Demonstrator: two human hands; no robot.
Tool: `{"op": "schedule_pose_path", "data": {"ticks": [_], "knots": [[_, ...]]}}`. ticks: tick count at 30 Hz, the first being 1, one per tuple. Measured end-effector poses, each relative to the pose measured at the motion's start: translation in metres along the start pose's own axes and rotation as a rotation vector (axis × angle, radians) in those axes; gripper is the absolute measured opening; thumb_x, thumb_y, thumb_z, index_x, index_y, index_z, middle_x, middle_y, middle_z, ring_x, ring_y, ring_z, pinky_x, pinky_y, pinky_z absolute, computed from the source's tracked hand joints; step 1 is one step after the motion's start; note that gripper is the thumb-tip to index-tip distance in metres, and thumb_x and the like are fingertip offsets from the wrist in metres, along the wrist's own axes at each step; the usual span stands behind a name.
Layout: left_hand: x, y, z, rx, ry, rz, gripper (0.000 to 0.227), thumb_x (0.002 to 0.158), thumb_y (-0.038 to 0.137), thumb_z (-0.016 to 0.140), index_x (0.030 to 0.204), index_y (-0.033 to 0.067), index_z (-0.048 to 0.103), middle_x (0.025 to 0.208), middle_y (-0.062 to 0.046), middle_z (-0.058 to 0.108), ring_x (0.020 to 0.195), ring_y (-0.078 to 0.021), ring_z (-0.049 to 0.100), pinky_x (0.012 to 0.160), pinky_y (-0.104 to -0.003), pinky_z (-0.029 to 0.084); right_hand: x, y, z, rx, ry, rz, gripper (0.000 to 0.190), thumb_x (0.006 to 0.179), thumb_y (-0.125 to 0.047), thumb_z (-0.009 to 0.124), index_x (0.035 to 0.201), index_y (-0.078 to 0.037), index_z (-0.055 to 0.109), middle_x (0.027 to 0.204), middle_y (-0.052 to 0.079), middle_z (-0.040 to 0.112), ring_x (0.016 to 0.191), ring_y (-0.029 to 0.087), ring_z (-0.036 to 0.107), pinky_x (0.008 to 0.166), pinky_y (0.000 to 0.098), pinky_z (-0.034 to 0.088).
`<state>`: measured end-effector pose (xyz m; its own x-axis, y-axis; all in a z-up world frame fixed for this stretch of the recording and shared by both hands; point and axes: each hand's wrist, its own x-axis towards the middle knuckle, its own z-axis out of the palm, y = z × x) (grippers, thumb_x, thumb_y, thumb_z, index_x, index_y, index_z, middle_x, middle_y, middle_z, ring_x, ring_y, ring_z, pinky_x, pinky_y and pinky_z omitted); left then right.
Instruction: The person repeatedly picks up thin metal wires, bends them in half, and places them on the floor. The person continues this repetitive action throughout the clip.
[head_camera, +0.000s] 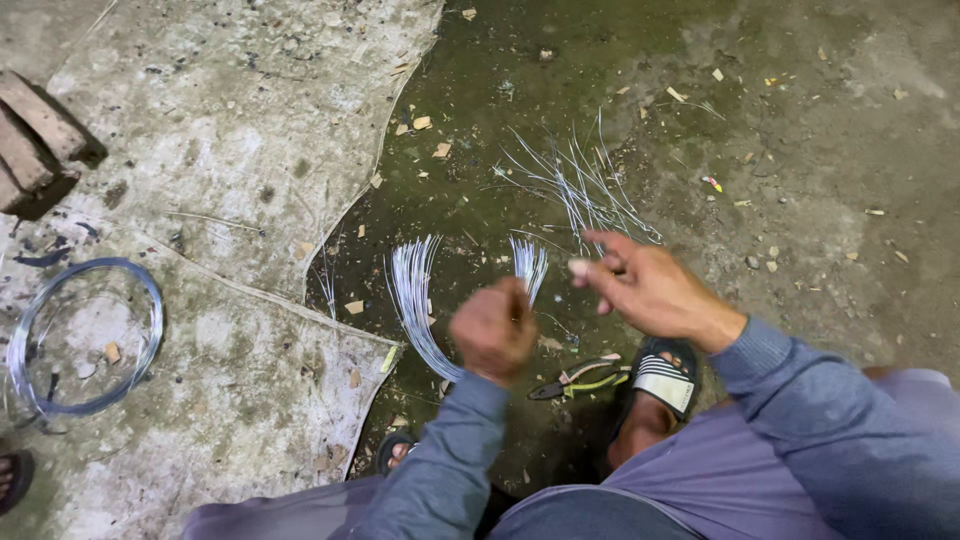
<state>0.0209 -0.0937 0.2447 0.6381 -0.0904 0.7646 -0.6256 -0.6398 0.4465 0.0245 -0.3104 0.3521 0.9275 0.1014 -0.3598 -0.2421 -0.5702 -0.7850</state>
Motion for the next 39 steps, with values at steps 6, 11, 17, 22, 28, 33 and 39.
{"op": "schedule_pose_path", "data": {"ticks": [6,11,17,22,28,33,39], "knots": [[0.016,0.049,-0.014,-0.062,-0.222,0.155,0.017,0.094,0.015,0.072,0.109,0.0065,0.075,0.075,-0.002,0.056,0.069,-0.0178,0.055,0.061,-0.036,0.046,0.016,0.023,0.017,0.486,0.340,-0.246,0.051,0.103,-0.013,0.061,0.152,0.000,0.050,0.084,0.009,0.067,0.064,0.007,0.056,0.057,0.0218,0.047],[0.036,0.022,-0.012,0.120,0.008,0.052,0.012,0.091,0.024,0.074,0.098,0.0143,0.076,0.108,-0.007,0.067,0.112,-0.0283,0.058,0.106,-0.051,0.035,0.013,0.025,-0.012,0.440,0.424,-0.335,0.054,0.103,-0.012,0.056,0.154,-0.001,0.042,0.088,0.006,0.072,0.069,0.008,0.067,0.061,0.0230,0.056],[0.060,-0.002,-0.035,-0.263,0.198,-0.414,0.059,0.105,0.012,0.053,0.160,0.0091,0.033,0.170,-0.023,0.013,0.152,-0.0419,0.041,0.120,-0.051,0.046,0.006,0.015,-0.024,0.410,0.426,-0.287,0.042,0.106,-0.012,0.056,0.146,0.001,0.053,0.088,0.005,0.071,0.068,0.008,0.064,0.061,0.0229,0.054],[0.077,-0.018,-0.049,-1.169,0.422,-1.033,0.061,0.099,0.012,0.036,0.158,0.0170,0.018,0.148,-0.022,0.048,0.103,-0.0331,0.069,0.085,-0.041,0.063,0.005,0.014,-0.016,0.274,0.456,-0.285,0.036,0.103,-0.009,0.058,0.139,-0.002,0.062,0.079,0.003,0.067,0.062,0.006,0.058,0.055,0.0221,0.048],[0.073,-0.036,-0.060,-1.045,0.675,-1.156,0.045,0.109,0.024,0.041,0.152,0.0093,0.044,0.102,-0.007,0.065,0.058,-0.0077,0.051,0.048,-0.022,0.044,0.002,0.011,-0.014,0.040,0.602,-0.307,0.032,0.103,-0.010,0.063,0.134,-0.005,0.067,0.078,0.002,0.068,0.065,0.004,0.062,0.056,0.0222,0.049],[0.068,-0.031,-0.049,-0.845,0.532,-1.032,0.036,0.111,0.021,0.047,0.144,0.0094,0.058,0.084,-0.005,0.061,0.052,-0.0031,0.042,0.042,-0.018,0.035,-0.009,0.000,-0.004,-0.312,0.561,-0.487,0.029,0.098,-0.013,0.071,0.127,-0.011,0.074,0.074,0.011,0.068,0.057,0.014,0.061,0.055,0.0303,0.050],[0.076,-0.019,-0.041,-0.926,0.378,-1.040,0.037,0.106,0.021,0.050,0.137,0.0033,0.058,0.112,-0.010,0.075,0.081,-0.0111,0.071,0.069,-0.024,0.060,-0.014,0.000,0.022,-0.313,0.378,-0.765,0.031,0.092,-0.013,0.069,0.123,-0.013,0.072,0.093,0.013,0.076,0.062,0.015,0.069,0.055,0.0309,0.055]]}}
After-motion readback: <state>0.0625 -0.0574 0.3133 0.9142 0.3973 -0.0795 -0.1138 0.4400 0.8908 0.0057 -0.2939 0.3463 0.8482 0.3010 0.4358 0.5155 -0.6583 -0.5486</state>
